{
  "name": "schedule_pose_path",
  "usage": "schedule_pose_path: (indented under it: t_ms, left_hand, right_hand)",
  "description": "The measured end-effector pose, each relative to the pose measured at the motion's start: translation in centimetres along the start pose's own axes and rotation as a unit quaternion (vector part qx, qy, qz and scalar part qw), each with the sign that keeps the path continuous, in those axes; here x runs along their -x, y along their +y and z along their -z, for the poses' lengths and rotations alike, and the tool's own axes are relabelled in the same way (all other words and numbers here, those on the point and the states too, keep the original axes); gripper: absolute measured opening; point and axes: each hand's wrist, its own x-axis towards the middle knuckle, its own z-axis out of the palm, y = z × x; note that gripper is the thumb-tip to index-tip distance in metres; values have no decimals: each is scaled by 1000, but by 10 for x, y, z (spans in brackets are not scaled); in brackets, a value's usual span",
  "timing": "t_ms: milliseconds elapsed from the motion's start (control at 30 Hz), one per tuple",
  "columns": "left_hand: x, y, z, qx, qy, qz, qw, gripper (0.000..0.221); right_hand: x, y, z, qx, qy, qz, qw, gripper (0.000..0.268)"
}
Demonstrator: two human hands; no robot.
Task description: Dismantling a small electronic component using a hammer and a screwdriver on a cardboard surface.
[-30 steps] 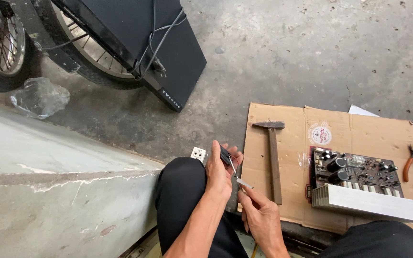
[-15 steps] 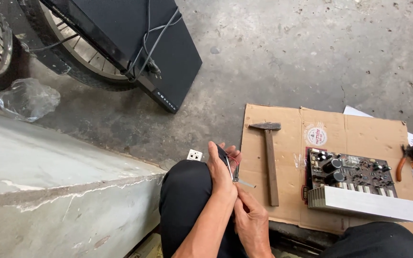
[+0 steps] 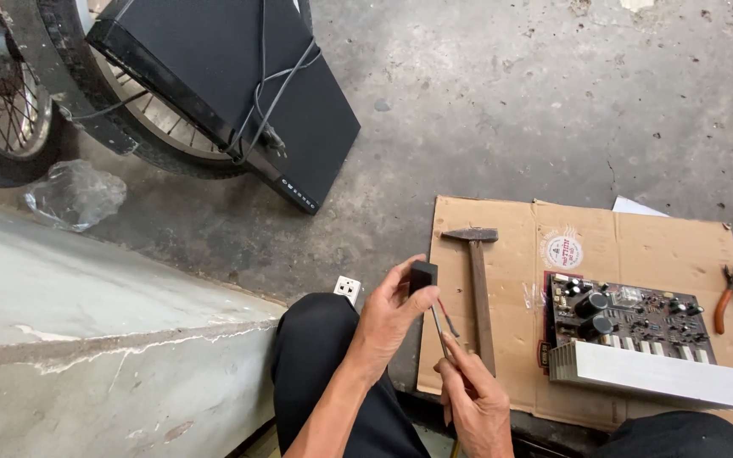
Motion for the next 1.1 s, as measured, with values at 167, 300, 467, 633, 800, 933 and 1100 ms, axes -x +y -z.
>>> schedule_pose_path:
  t_ms: [167,300,467,633,800,933,1100]
  left_hand:
    - [0,-1,-6,-43,8,-46,998,62]
    - [-8,-6,-1,-37,41,-56,997,60]
    - [-26,-5,17,56,111,14,992,69]
    - [-40,-13,39,273,106,24,956,22]
    - [-33,3,36,349,113,73,928,30]
    - [-30,11,41,323,95,70,939,34]
    - [-40,28,57,242,52,48,968,42]
  right_hand:
    - [-3,10,4,73,-25,94,993,51]
    - [-3,6,8,154,-31,163,974,52]
    - [9,20,26,217,-25,218,951,52]
    - [16,56,41,250,-25,115,961,47]
    - [-17,30,20,305,-107,-223,920,49]
    - [-47,107,18,329,-182,-47,925,45]
    - [-93,119,31,360,-57,80,928,47]
